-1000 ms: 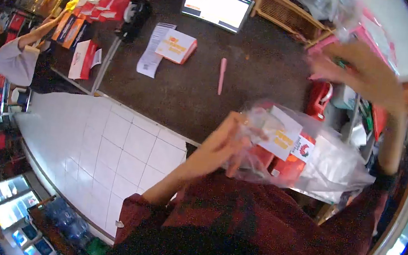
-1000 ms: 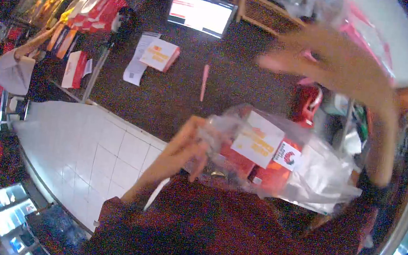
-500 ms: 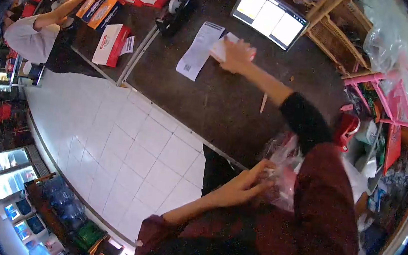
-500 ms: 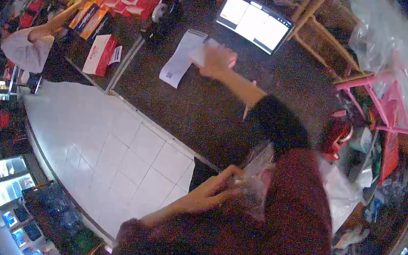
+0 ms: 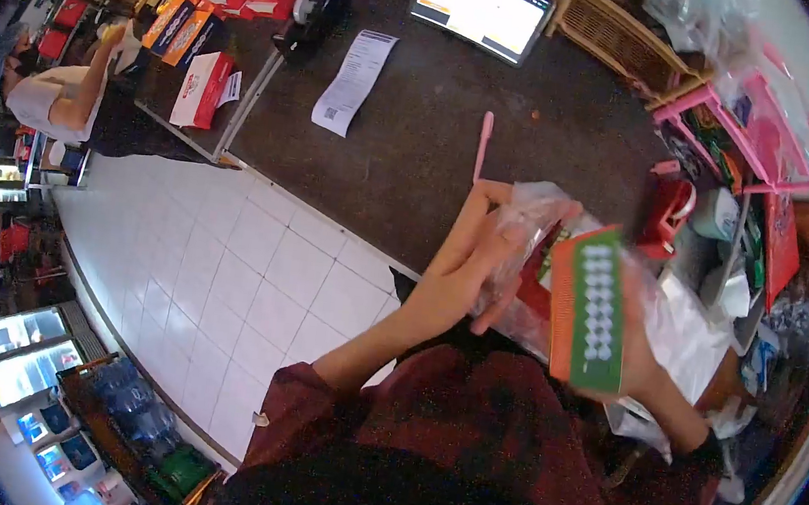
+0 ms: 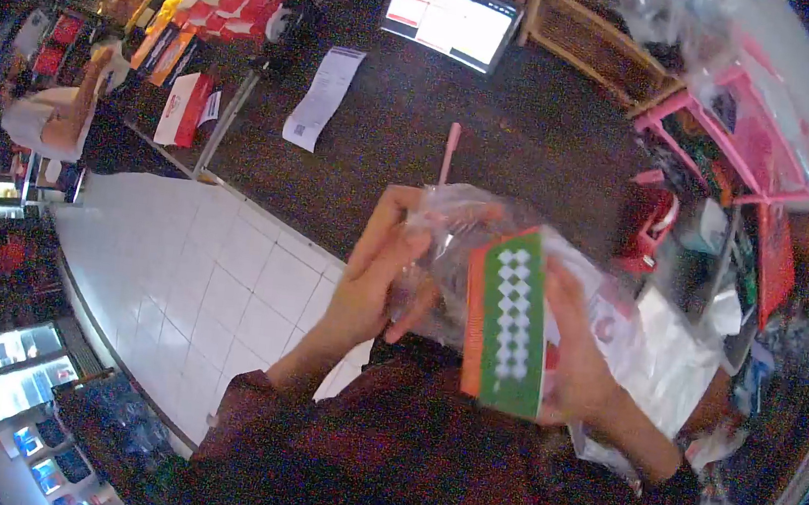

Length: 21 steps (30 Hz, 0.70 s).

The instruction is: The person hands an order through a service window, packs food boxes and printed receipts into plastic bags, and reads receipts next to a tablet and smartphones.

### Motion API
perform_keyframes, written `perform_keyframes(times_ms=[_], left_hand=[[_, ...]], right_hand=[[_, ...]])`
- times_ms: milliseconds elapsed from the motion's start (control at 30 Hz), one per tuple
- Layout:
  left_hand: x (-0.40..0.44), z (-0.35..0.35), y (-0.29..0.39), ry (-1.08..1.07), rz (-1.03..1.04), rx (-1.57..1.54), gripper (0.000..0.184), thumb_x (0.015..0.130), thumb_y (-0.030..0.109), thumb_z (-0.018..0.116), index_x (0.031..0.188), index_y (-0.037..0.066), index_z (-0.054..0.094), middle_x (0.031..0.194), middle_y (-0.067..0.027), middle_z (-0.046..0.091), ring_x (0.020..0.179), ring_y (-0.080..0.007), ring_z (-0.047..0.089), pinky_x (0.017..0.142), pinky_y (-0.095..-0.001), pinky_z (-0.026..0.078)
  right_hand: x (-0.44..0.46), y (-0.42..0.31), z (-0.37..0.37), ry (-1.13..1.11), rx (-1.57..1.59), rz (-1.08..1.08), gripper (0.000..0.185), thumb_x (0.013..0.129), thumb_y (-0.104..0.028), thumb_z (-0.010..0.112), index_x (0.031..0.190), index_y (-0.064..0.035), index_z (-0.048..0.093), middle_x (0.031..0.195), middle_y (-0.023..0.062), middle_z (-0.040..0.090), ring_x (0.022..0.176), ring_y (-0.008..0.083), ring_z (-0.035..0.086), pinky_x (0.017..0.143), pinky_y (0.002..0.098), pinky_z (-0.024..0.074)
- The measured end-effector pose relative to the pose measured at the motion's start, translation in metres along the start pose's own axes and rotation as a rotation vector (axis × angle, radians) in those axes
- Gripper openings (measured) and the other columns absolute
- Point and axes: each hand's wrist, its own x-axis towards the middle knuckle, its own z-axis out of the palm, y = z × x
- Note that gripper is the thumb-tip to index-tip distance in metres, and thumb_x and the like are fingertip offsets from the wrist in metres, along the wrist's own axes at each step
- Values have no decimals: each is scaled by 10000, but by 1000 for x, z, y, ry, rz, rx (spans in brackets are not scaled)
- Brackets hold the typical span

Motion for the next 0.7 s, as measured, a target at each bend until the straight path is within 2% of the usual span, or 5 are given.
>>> perform_keyframes(times_ms=[100, 267, 400, 600, 700], left_hand=[[-8, 23, 3, -114, 52, 18, 162, 919, 115, 315, 1062, 97, 243, 1219, -183, 426, 312, -97, 328, 264, -184, 281], [-16, 52, -20, -201, -17, 107, 185, 907, 100, 328, 1070, 99, 239, 1227, -201, 423, 314, -101, 358, 265, -178, 287], [-10, 66, -39, -150, 105, 170, 215, 893, 95, 351, 1083, 87, 250, 1197, -222, 448, 326, -109, 395, 263, -180, 303], [-14, 78, -46, 111, 132, 319, 312, 872, 204, 412, 1127, 40, 336, 1097, -222, 524, 276, -78, 357, 213, -170, 239], [-11, 74, -26, 144, 129, 379, 325, 880, 245, 404, 1123, 34, 354, 1003, -199, 547, 251, -81, 351, 191, -186, 234]], right_hand=[[-45, -19, -15, -187, -317, 65, 1006, 577, -326, 740, 1353, -76, 150, 1340, 224, 236, 1164, 431, 326, 966, 485, 289], [-106, 12, -26, -180, -907, 658, 918, 635, -328, 677, 1364, -125, 158, 1286, 280, 298, 1134, 441, 343, 945, 568, 245], [-102, 62, 14, 95, -1212, 272, 1099, 474, -264, 783, 1372, -171, 156, 1341, 244, 218, 1255, 394, 199, 980, 602, 157], [-125, 22, -7, 21, -1068, 436, 1063, 546, -457, 717, 1377, -162, 124, 1378, 235, 141, 1247, 418, 207, 1001, 565, 162], [-179, -33, -67, -402, -1028, 537, 427, 732, -433, 568, 801, -14, 616, 848, 157, 599, 927, 325, 543, 936, 379, 366]])
